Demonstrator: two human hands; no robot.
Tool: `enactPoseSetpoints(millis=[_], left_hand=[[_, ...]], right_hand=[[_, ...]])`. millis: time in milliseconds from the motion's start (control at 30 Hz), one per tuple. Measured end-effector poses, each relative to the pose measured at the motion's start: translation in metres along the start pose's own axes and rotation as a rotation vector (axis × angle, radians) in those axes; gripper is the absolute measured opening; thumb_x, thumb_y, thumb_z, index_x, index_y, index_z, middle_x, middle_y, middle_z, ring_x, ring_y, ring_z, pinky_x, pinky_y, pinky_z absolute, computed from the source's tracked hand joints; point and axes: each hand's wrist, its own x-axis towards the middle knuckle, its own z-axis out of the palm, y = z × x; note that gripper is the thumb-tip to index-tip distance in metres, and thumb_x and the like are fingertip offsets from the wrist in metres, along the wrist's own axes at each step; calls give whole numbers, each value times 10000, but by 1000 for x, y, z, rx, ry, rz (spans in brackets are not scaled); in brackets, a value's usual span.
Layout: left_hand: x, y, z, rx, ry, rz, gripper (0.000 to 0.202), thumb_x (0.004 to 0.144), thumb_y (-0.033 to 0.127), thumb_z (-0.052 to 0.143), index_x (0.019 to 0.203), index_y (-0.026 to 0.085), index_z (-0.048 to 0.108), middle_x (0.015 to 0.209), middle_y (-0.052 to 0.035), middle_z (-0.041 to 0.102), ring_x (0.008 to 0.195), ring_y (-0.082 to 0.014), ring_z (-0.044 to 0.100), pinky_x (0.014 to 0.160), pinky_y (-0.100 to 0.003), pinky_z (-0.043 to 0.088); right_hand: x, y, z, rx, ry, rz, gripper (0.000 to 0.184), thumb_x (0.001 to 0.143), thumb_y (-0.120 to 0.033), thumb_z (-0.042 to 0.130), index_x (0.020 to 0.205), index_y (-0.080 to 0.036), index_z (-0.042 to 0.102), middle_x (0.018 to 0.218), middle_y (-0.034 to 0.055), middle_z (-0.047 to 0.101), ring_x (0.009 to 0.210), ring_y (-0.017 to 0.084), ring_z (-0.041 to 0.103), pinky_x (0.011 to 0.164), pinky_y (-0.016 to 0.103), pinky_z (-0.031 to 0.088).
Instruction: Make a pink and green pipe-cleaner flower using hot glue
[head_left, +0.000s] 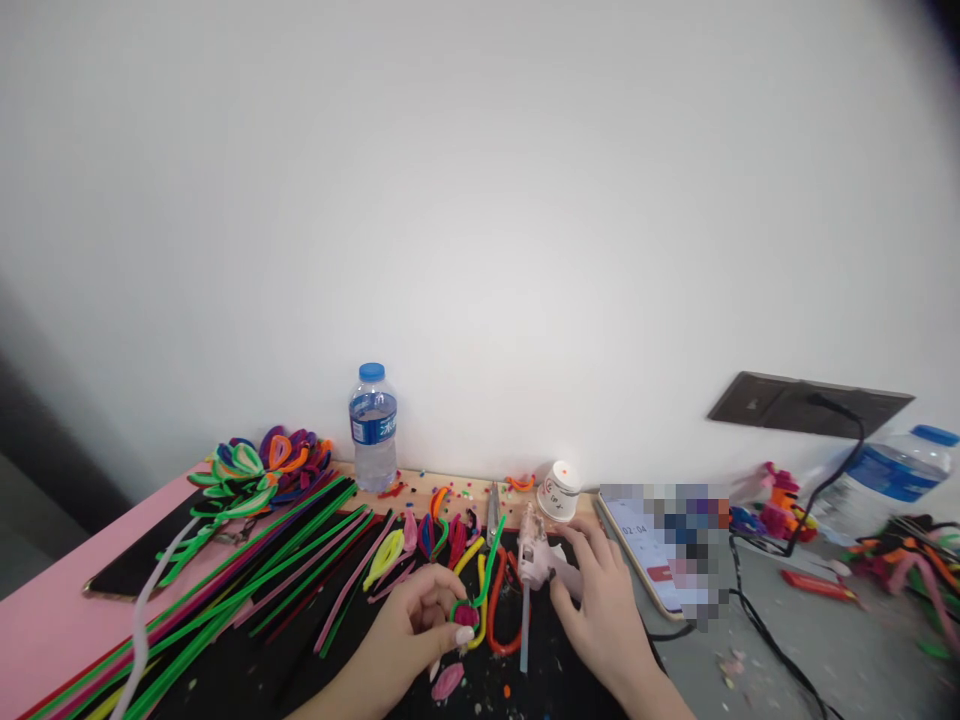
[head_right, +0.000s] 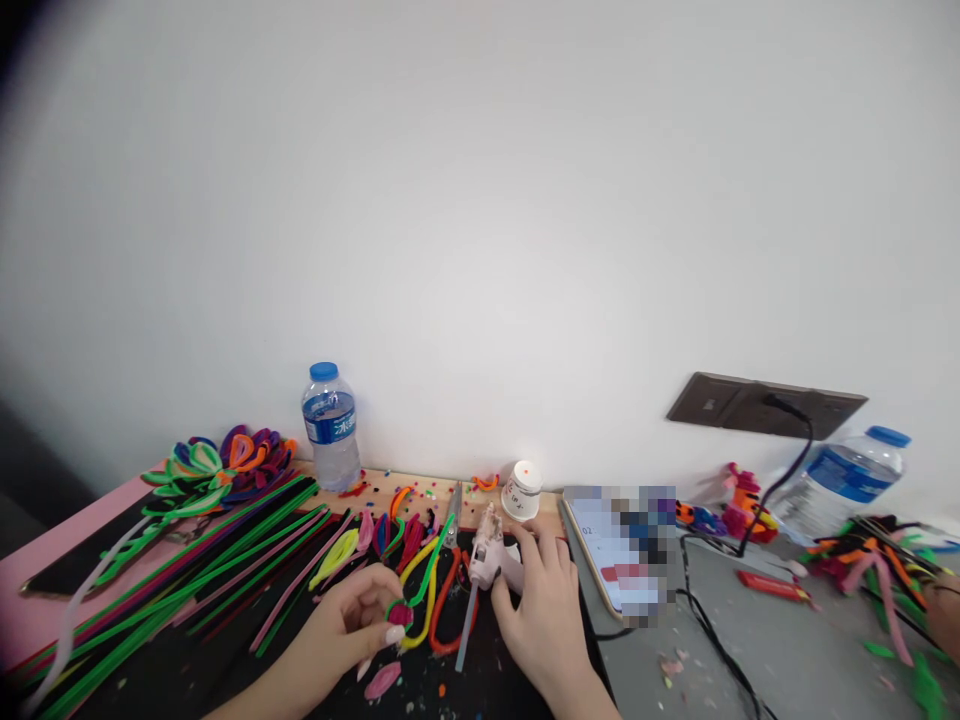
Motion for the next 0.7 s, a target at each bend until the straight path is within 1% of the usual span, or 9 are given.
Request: enactPoseSetpoints(millis=[67, 100, 167, 233, 333, 400, 500, 600, 700], left_hand=[[-1, -2, 1, 19, -33, -10, 273, 640, 292, 774, 774, 177, 566, 504, 94, 478, 402, -53, 392, 382, -153, 291], [-1, -3, 1, 30, -52, -18, 264, 648, 286, 767, 776, 177, 563, 480, 97, 477, 385, -56, 399, 378, -157, 291], [-2, -5, 2, 42, -104, -36, 249, 665, 279, 749, 783, 175, 556, 459, 87, 514, 359, -63, 418, 375, -169, 298], [-4, -4, 4, 57, -124, -48, 236, 657, 242, 747, 782, 170, 560, 478, 77, 540, 368, -66, 432, 386, -173, 307], [-6, 2, 5, 129, -132, -79, 224, 620, 154, 751, 759, 167, 576, 520, 81, 535, 409, -63, 441, 412, -171, 308], [-7, 6, 6, 186, -153, -105, 206, 614, 140, 752, 734, 166, 586, 539, 78, 535, 433, -68, 443, 425, -173, 315], [-7, 9, 7, 235, -175, -111, 183, 616, 148, 754, 715, 161, 601, 546, 76, 522, 449, -69, 426, 433, -176, 305], [-7, 9, 6, 271, -171, -109, 170, 617, 144, 750, 710, 161, 609, 531, 80, 502, 462, -76, 422, 446, -180, 299], [-7, 8, 6, 292, -173, -114, 165, 616, 144, 749, 703, 162, 609, 511, 87, 488, 457, -76, 414, 448, -182, 290]], right_hand=[[0, -1, -1, 147, 31, -51, 340, 822, -169, 464, 1158, -210, 489, 1184, 111, 515, 1084, 295, 474, 907, 428, 389], [-1, -1, -1, 223, 25, -64, 298, 850, -186, 451, 1144, -209, 493, 1153, 111, 534, 1066, 281, 492, 897, 401, 401], [-4, -2, 1, 349, -12, -58, 242, 886, -223, 440, 1117, -207, 507, 1073, 105, 575, 955, 252, 549, 822, 348, 439], [-6, -5, 3, 434, -49, -27, 230, 894, -254, 453, 1105, -205, 529, 975, 86, 609, 807, 223, 574, 728, 314, 453], [-8, -10, 8, 583, -117, 27, 205, 879, -277, 485, 1033, -191, 591, 837, 58, 632, 707, 204, 568, 663, 293, 444], [-7, -14, 10, 720, -173, 78, 171, 859, -309, 520, 874, -180, 632, 759, 45, 629, 685, 198, 561, 637, 282, 435], [-6, -20, 12, 943, -235, 176, 241, 807, -384, 592, 688, -175, 611, 631, 4, 576, 588, 158, 511, 555, 249, 391], [-6, -24, 11, 1101, -275, 274, 284, 745, -427, 666, 651, -166, 603, 533, -38, 508, 484, 107, 413, 477, 215, 300], [-6, -25, 10, 1184, -291, 342, 283, 709, -409, 715, 650, -158, 598, 516, -47, 512, 466, 88, 386, 470, 203, 251]])
